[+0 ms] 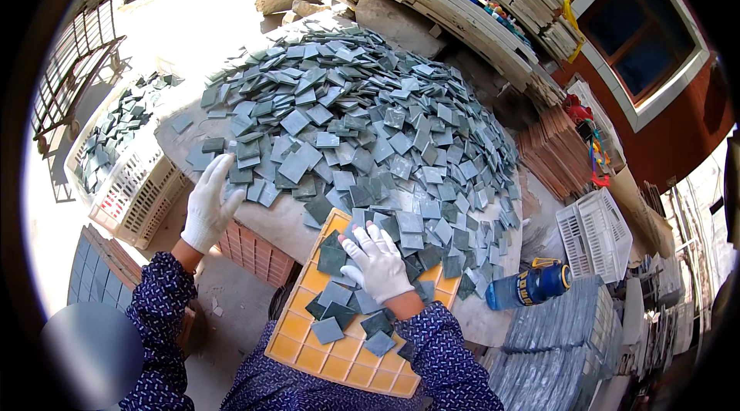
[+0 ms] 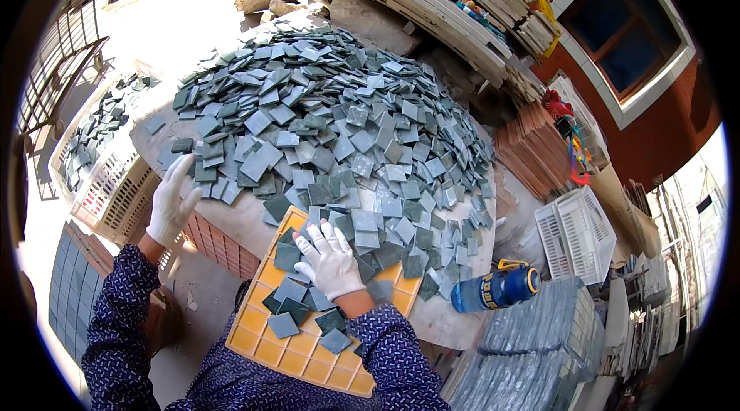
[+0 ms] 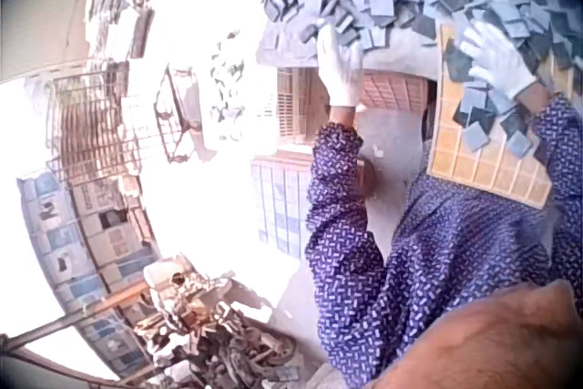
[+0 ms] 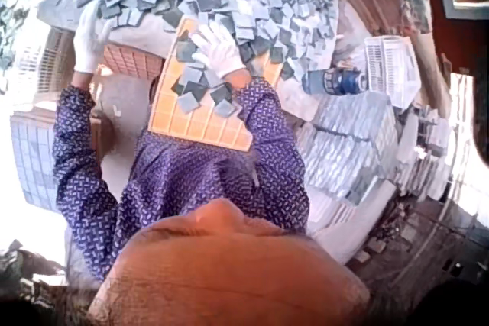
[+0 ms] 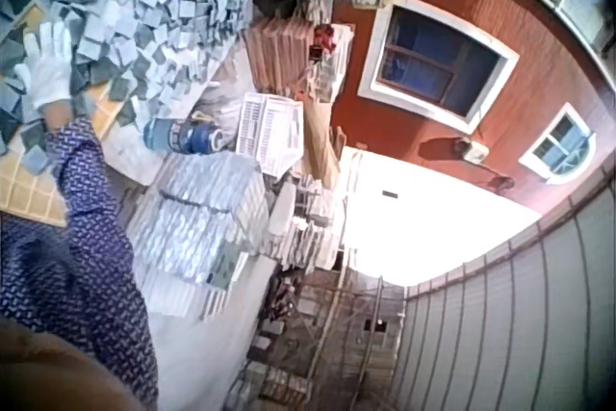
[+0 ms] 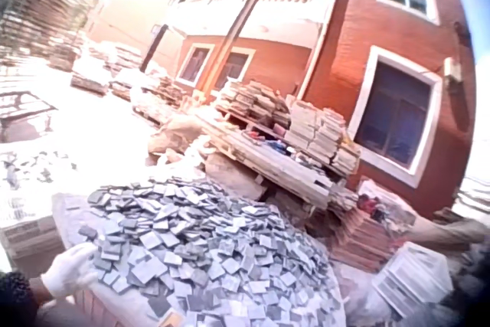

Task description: The person places small green tiles into a grid frame on a workbench, then flips the frame and stacks it with other completed frames. The person repeats the process with a second frame, filling it with tiles and stacking it.

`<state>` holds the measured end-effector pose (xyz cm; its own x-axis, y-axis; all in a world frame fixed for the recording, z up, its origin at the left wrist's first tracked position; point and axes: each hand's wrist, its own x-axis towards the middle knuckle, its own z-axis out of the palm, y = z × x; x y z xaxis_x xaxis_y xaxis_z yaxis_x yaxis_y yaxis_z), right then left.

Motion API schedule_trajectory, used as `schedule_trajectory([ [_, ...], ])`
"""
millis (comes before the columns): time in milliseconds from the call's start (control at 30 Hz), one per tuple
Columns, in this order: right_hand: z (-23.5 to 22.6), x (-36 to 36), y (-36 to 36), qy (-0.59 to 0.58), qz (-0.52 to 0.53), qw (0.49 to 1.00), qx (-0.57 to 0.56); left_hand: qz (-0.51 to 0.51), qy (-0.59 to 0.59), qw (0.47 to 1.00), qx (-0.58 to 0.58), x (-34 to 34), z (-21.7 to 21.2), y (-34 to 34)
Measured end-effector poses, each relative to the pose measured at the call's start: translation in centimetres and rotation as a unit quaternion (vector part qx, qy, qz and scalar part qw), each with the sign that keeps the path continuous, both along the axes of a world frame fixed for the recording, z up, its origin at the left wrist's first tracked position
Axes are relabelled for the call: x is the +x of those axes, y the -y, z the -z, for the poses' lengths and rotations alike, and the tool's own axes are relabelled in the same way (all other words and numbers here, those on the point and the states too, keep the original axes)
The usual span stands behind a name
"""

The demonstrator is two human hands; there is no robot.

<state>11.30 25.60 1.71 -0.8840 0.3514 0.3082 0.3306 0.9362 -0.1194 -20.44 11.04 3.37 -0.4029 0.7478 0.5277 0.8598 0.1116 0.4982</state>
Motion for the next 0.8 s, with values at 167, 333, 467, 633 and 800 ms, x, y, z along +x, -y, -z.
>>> schedule_trajectory([
  [167,-0.8,2.0,-0.8,0.09,0.051,0.994,0.034,0.149,0.053,0.987,0.007,8.3,2.7,-6.0],
  [333,-1.2,5.4,0.9,0.059,0.094,0.993,0.026,0.16,0.039,0.983,-0.083,11.1,2.1,-15.2],
  [467,-1.5,8.4,1.1,0.022,0.146,0.988,0.037,0.121,-0.043,0.973,-0.192,12.6,2.1,-18.4],
  [633,-0.2,12.5,-1.1,-0.011,0.276,0.961,-0.022,0.168,0.038,0.98,-0.099,13.9,3.7,-17.7],
  [800,-0.7,10.7,-0.7,-0.005,0.284,0.952,-0.117,0.178,0.322,0.929,-0.04,11.8,2.6,-12.3],
])
